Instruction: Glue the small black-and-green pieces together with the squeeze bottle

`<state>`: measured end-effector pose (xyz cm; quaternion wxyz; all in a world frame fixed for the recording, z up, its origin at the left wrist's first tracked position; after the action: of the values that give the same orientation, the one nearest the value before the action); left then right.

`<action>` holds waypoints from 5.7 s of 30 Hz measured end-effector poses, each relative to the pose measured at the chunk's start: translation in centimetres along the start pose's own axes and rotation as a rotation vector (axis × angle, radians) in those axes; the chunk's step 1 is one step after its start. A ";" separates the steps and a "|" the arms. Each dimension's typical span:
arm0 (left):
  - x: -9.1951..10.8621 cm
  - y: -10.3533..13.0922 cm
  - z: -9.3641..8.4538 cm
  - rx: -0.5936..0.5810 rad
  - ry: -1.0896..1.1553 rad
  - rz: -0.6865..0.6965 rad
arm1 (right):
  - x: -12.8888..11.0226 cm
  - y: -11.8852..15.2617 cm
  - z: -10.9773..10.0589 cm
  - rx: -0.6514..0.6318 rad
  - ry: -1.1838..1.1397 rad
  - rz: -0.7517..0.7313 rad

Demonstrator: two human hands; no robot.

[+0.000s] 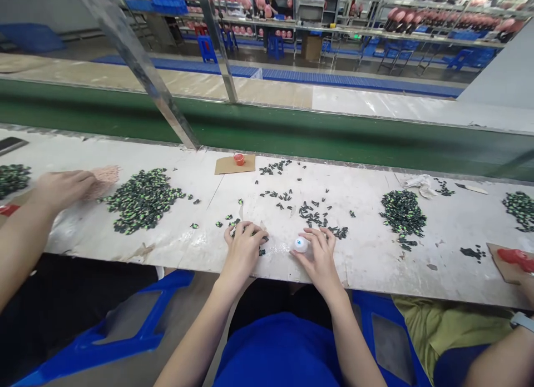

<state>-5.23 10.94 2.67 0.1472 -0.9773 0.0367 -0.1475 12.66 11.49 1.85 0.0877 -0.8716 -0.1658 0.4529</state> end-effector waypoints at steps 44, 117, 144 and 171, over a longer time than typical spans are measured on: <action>3.2 0.6 3.4 -0.111 0.411 -0.107 | 2.4 2.6 -4.4 0.445 -0.208 0.288; 0.2 1.7 0.3 0.108 0.375 -0.131 | 4.4 1.5 -9.5 0.351 0.298 0.022; 5.3 1.8 -3.9 0.179 0.643 0.033 | 5.2 1.4 -9.1 0.394 -0.286 0.269; 7.6 1.9 -4.3 0.134 0.537 0.195 | -5.4 1.4 -4.4 -0.022 -0.236 -0.143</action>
<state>0.71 7.03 8.12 0.2098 -0.8833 0.1581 -0.3883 13.67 8.18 8.11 0.0899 -0.7993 -0.2414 0.5430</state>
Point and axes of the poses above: each hand's wrist, its own y-axis away from the middle knuckle, its own z-axis out of the palm, x = y × z, the point moved 10 cm from there along -y, towards the middle knuckle, and after that the axes turned 6 degrees about -y, right-handed, at the moved point
